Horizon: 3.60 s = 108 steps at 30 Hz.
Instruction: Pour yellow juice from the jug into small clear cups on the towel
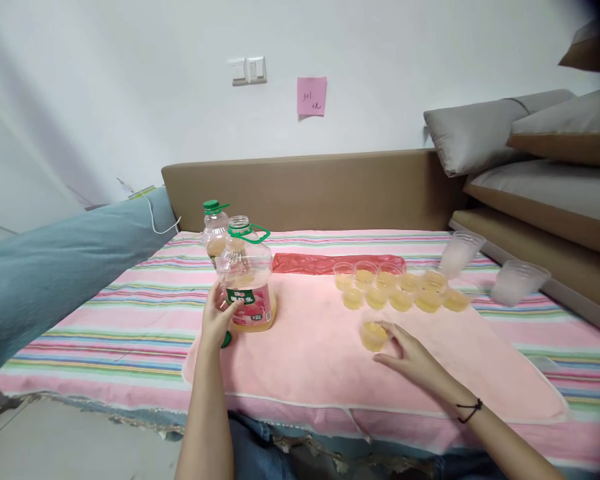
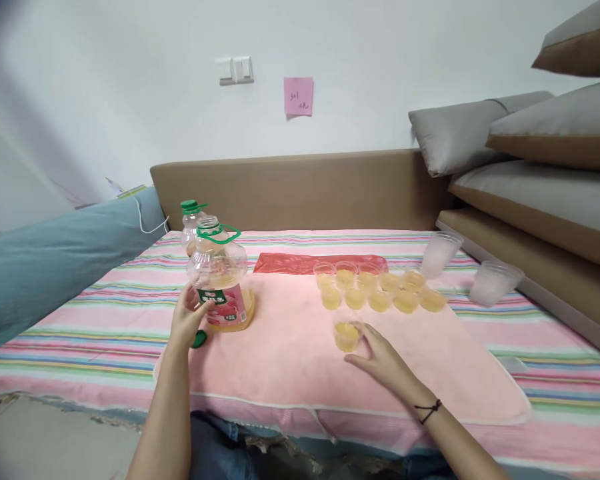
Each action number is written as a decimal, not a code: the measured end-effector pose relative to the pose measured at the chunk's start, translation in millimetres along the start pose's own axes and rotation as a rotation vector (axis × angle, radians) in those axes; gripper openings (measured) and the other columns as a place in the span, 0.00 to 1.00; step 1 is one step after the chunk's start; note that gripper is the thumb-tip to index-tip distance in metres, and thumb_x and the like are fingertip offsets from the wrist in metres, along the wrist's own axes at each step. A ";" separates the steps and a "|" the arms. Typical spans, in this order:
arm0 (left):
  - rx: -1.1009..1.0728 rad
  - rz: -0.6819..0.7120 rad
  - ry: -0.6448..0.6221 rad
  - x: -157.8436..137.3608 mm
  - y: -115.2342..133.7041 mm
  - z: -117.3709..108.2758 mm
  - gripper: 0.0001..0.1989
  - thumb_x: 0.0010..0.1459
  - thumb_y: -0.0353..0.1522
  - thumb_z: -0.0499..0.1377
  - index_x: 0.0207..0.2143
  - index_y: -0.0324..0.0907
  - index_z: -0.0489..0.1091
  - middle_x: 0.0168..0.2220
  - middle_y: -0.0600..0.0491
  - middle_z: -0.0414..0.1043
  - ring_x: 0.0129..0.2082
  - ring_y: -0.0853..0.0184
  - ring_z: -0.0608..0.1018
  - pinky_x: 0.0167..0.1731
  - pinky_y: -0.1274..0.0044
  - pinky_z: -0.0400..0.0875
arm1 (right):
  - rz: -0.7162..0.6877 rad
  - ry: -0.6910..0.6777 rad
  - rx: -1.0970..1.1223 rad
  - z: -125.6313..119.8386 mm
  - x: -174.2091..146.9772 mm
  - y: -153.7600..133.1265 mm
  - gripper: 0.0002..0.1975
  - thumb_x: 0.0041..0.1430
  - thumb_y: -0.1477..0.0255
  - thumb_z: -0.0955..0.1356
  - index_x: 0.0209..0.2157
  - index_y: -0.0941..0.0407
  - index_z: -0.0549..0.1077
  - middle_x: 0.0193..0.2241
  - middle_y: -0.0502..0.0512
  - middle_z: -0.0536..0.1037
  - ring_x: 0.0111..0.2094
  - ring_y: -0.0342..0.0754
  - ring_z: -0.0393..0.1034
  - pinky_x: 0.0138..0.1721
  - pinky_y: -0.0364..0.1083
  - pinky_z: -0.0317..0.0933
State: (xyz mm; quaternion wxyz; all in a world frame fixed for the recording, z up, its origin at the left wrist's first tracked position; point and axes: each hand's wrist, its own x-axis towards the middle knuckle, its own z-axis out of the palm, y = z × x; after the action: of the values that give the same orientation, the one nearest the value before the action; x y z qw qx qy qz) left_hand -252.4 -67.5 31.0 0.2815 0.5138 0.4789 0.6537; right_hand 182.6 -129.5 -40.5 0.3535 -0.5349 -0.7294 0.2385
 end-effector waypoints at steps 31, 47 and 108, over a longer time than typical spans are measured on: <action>-0.127 0.271 0.569 -18.4 22.4 35.0 0.10 0.57 0.39 0.52 0.37 0.44 0.64 0.41 0.53 0.69 0.46 0.68 0.73 0.56 0.70 0.62 | 0.160 0.202 0.545 11.2 9.0 -20.9 0.26 0.44 0.66 0.75 0.46 0.56 0.70 0.50 0.65 0.76 0.50 0.60 0.72 0.52 0.59 0.66; 0.092 -0.048 -0.425 -143.0 13.4 216.8 0.15 0.54 0.34 0.60 0.44 0.41 0.74 0.46 0.45 0.78 0.45 0.60 0.79 0.46 0.69 0.72 | 0.110 0.308 0.654 1.9 11.2 -28.6 0.23 0.42 0.66 0.76 0.42 0.55 0.72 0.43 0.60 0.79 0.44 0.55 0.76 0.46 0.54 0.71; -0.040 -0.002 -0.584 -203.5 10.0 456.8 0.29 0.57 0.25 0.49 0.62 0.41 0.51 0.59 0.39 0.64 0.55 0.62 0.72 0.53 0.68 0.70 | 0.393 0.852 0.422 -125.2 -6.3 119.2 0.29 0.39 0.65 0.74 0.46 0.56 0.69 0.45 0.61 0.77 0.47 0.57 0.73 0.52 0.56 0.66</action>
State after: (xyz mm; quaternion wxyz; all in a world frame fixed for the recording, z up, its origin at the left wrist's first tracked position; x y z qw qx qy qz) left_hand 242.7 -92.5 -35.7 0.4183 0.6741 0.3650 0.4872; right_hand 353.1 -101.8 -48.9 0.6681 -0.6285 -0.3425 0.2032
